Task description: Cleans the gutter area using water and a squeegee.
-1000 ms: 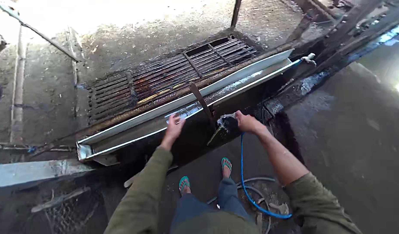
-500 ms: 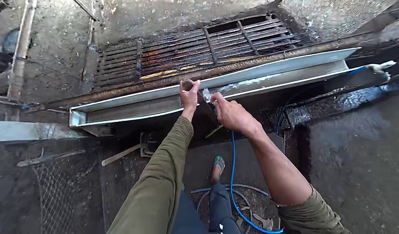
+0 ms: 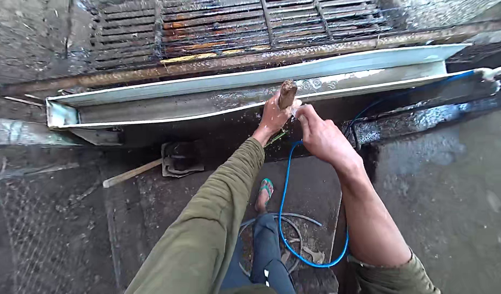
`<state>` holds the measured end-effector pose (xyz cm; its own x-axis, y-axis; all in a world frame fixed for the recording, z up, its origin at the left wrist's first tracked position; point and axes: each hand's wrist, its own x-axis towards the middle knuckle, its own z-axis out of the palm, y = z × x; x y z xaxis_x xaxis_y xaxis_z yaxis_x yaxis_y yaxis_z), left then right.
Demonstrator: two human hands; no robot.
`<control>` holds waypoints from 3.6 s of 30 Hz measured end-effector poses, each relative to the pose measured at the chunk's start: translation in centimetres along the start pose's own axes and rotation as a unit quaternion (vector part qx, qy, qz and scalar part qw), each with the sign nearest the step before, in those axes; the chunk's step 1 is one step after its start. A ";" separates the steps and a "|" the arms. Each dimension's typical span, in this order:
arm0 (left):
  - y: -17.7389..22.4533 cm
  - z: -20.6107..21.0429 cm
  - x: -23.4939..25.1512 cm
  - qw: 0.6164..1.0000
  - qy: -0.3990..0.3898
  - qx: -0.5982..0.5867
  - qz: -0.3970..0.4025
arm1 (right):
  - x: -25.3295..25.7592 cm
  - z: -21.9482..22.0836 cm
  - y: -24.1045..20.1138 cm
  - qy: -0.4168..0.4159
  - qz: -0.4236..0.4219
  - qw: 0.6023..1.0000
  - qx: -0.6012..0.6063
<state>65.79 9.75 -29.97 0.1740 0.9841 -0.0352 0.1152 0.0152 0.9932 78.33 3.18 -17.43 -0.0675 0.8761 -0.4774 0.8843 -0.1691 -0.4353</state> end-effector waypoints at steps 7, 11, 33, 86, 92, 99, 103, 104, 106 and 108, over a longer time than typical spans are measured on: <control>-16.0 1.6 0.3 1.000 -0.018 -0.010 -0.021 | 4.7 8.4 4.5 -0.062 0.075 0.995 -0.021; -24.8 3.6 0.3 0.999 -0.004 0.012 -0.046 | 8.9 16.0 8.3 -0.082 0.080 0.992 -0.050; -59.4 9.6 -2.4 0.987 -0.046 0.109 -0.113 | 22.9 46.2 22.7 -0.109 0.141 0.980 -0.091; -59.9 -20.9 -6.6 0.875 -0.194 0.248 -0.367 | 13.5 49.6 36.3 -0.019 0.341 0.940 0.008; -60.4 -21.7 -6.8 0.872 -0.191 0.251 -0.375 | 14.1 50.8 34.3 -0.086 0.278 0.957 -0.004; -60.2 -23.2 -7.0 0.878 -0.169 0.234 -0.380 | 15.2 52.6 31.0 -0.143 0.232 0.962 -0.014; -59.9 -24.0 -7.3 0.887 -0.144 0.224 -0.377 | 15.6 53.7 29.7 -0.173 0.204 0.963 -0.023; -59.8 -24.2 -7.4 0.889 -0.136 0.224 -0.375 | 15.7 54.0 29.3 -0.181 0.200 0.963 -0.026; -59.9 -24.8 -7.5 0.895 -0.114 0.224 -0.368 | 16.0 54.6 28.7 -0.194 0.193 0.961 -0.030; -60.0 -25.5 -7.5 0.901 -0.093 0.229 -0.357 | 16.2 55.0 28.2 -0.207 0.184 0.960 -0.033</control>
<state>32.67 5.92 -86.45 0.0527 0.7054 -0.7069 0.6471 0.5150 0.5622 76.73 -12.21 -79.45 0.0895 0.5058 -0.8580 0.9098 -0.3921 -0.1363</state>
